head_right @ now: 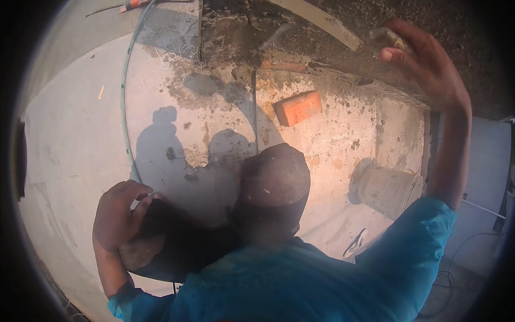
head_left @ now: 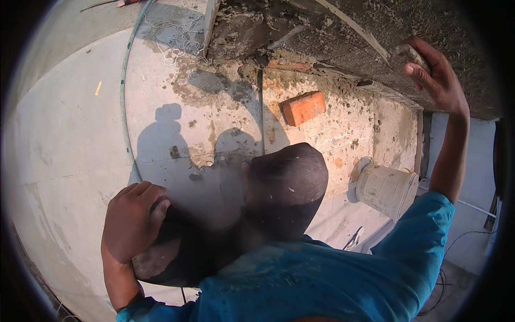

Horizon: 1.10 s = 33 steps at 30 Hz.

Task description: The person scoops cement from a bucket with a trowel and applies it to a vertical wall surface. They repeatedly transfer cement from the bucket to the wall, smoothing it with the trowel. The person briefly uses a measuring tape on the wall before resuming cement application.

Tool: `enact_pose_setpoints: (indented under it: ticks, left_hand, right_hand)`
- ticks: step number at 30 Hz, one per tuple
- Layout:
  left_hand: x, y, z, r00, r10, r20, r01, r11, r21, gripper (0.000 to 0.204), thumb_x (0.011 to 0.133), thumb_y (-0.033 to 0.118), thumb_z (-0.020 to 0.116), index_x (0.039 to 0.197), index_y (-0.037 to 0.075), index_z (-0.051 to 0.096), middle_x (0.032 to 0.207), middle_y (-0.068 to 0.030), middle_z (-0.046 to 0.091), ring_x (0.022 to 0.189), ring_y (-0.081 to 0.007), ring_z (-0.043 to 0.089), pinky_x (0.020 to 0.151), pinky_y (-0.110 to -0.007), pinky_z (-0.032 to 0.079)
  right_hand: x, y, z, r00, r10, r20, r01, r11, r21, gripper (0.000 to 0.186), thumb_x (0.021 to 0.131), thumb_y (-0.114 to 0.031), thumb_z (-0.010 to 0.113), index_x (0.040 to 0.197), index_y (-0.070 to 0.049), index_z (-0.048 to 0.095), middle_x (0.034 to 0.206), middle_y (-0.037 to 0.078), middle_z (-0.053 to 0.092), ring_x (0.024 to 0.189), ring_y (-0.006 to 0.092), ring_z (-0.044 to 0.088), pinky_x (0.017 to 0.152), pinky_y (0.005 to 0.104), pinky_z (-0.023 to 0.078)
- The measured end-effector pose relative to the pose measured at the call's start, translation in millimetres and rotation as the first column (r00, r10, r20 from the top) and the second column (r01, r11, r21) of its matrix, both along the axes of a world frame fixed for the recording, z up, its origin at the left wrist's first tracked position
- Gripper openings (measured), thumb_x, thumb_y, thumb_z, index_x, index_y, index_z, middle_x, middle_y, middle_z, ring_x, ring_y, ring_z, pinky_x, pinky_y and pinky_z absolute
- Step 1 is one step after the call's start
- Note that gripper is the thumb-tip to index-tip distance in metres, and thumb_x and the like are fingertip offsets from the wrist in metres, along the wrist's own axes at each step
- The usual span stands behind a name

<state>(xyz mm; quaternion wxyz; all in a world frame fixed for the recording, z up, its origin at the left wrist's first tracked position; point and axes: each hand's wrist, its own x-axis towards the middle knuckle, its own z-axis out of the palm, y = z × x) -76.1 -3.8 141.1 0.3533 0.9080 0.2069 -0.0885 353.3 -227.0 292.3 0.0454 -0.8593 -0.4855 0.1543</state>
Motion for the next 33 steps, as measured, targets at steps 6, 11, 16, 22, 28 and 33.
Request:
enact_pose_setpoints:
  ticks: [6, 11, 16, 22, 28, 33]
  left_hand:
    - [7, -17, 5, 0.995, -0.101, -0.022, 0.101, 0.995, 0.008, 0.020, 0.079, 0.008, 0.072, 0.097, 0.004, 0.067, 0.087, -0.0127, 0.067, 0.082, -0.0326, 0.065, 0.074, -0.041, 0.052]
    - [15, -26, 14, 0.989, -0.131, -0.065, 0.127, 0.990, -0.062, 0.022, 0.078, 0.005, 0.070, 0.100, 0.002, 0.067, 0.087, -0.0140, 0.067, 0.078, -0.0331, 0.064, 0.073, -0.042, 0.052]
    - [9, -23, 5, 0.990, -0.108, -0.094, 0.108, 0.994, -0.013, 0.021, 0.082, 0.008, 0.067, 0.102, 0.001, 0.067, 0.088, -0.0156, 0.067, 0.077, -0.0333, 0.063, 0.073, -0.042, 0.052]
    - [2, -16, 2, 0.991, -0.095, -0.095, 0.092, 0.995, -0.036, 0.020, 0.082, 0.010, 0.067, 0.099, 0.001, 0.064, 0.085, -0.0165, 0.066, 0.077, -0.0375, 0.062, 0.069, -0.043, 0.050]
    - [12, -14, 1, 0.985, -0.150, -0.082, 0.143, 0.987, -0.076, 0.021, 0.080, 0.009, 0.068, 0.099, 0.001, 0.064, 0.086, -0.0160, 0.066, 0.077, -0.0364, 0.062, 0.069, -0.043, 0.049]
    - [4, -5, 0, 0.969, -0.223, -0.105, 0.215, 0.973, -0.082, 0.021, 0.091, 0.020, 0.061, 0.101, 0.003, 0.069, 0.092, -0.0122, 0.070, 0.078, -0.0315, 0.065, 0.072, -0.041, 0.053]
  right_hand:
    - [-48, -34, -293, 0.970, -0.151, -0.189, 0.115, 0.974, -0.193, 0.055, 0.095, -0.051, 0.057, 0.126, -0.005, 0.056, 0.094, 0.022, 0.069, 0.090, 0.0387, 0.069, 0.078, 0.0482, 0.052]
    - [-130, 38, -427, 0.782, -0.242, -0.575, 0.255, 0.965, -0.060, 0.052, 0.094, -0.041, 0.058, 0.131, -0.004, 0.050, 0.095, 0.025, 0.068, 0.098, 0.0413, 0.066, 0.085, 0.0511, 0.049]
    - [-129, 95, -484, 0.799, -0.287, -0.528, 0.317, 0.948, -0.035, 0.055, 0.094, -0.040, 0.058, 0.131, -0.001, 0.049, 0.096, 0.023, 0.068, 0.098, 0.0400, 0.066, 0.084, 0.0499, 0.050]
    - [-110, 51, -464, 0.179, -0.516, -0.838, 0.791, 0.582, -0.189, 0.053, 0.096, -0.037, 0.055, 0.129, 0.004, 0.047, 0.099, 0.027, 0.069, 0.097, 0.0422, 0.067, 0.084, 0.0486, 0.051]
    - [-160, 14, -441, 0.756, -0.481, -0.444, 0.422, 0.877, -0.232, 0.053, 0.098, -0.036, 0.052, 0.133, 0.002, 0.040, 0.101, 0.027, 0.068, 0.099, 0.0415, 0.067, 0.084, 0.0534, 0.050]
    - [-159, 11, -449, 0.669, -0.666, -0.331, 0.617, 0.746, -0.253, 0.053, 0.097, -0.039, 0.052, 0.133, -0.003, 0.040, 0.110, 0.030, 0.066, 0.106, 0.0470, 0.064, 0.089, 0.0553, 0.047]
